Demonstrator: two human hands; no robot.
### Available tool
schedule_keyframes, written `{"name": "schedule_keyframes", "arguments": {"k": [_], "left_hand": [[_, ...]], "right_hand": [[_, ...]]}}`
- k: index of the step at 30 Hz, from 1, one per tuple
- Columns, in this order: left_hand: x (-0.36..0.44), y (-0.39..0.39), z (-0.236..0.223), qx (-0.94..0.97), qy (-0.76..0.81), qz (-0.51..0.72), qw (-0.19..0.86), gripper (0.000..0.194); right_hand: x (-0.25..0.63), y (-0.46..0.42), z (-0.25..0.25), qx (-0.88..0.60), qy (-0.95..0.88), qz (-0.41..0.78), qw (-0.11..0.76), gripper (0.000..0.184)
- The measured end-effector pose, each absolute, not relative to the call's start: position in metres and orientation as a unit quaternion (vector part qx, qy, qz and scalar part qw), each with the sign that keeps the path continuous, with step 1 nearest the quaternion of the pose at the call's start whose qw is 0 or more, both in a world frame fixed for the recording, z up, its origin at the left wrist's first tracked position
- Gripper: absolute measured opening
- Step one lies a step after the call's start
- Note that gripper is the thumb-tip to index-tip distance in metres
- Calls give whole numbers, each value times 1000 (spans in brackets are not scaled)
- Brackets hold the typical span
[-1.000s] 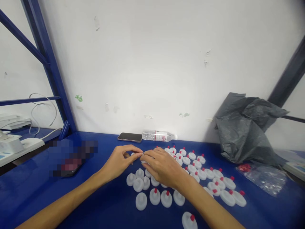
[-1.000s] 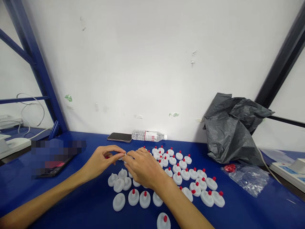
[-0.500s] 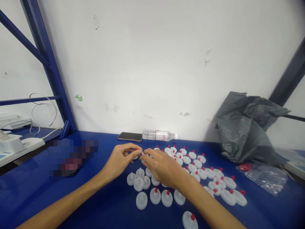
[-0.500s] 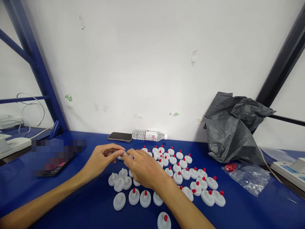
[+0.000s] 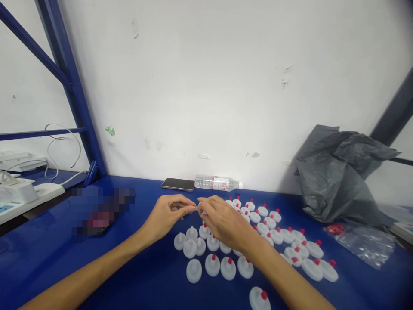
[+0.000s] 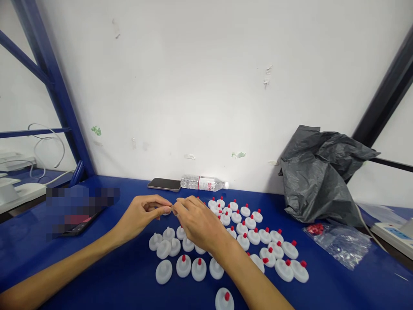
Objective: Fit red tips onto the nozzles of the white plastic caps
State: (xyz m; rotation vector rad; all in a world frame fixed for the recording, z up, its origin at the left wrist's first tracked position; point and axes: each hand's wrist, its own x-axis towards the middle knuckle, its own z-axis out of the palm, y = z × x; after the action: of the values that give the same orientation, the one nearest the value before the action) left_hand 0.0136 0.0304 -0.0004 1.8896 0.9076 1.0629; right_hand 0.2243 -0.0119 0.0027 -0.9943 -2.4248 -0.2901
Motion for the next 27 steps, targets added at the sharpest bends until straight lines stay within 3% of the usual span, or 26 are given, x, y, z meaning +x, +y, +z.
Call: {"name": "schedule_keyframes", "arguments": {"k": [8, 16, 27], "left_hand": [[11, 34, 0, 681, 351, 437, 472, 24], [7, 40, -3, 673, 329, 404, 525, 29], [0, 43, -6, 591, 301, 342, 666, 37]], "right_hand": [[220, -17, 8, -390, -858, -76, 327, 4], [224, -16, 5, -357, -868, -25, 343, 10], [222, -18, 4, -274, -899, -79, 333, 33]]}}
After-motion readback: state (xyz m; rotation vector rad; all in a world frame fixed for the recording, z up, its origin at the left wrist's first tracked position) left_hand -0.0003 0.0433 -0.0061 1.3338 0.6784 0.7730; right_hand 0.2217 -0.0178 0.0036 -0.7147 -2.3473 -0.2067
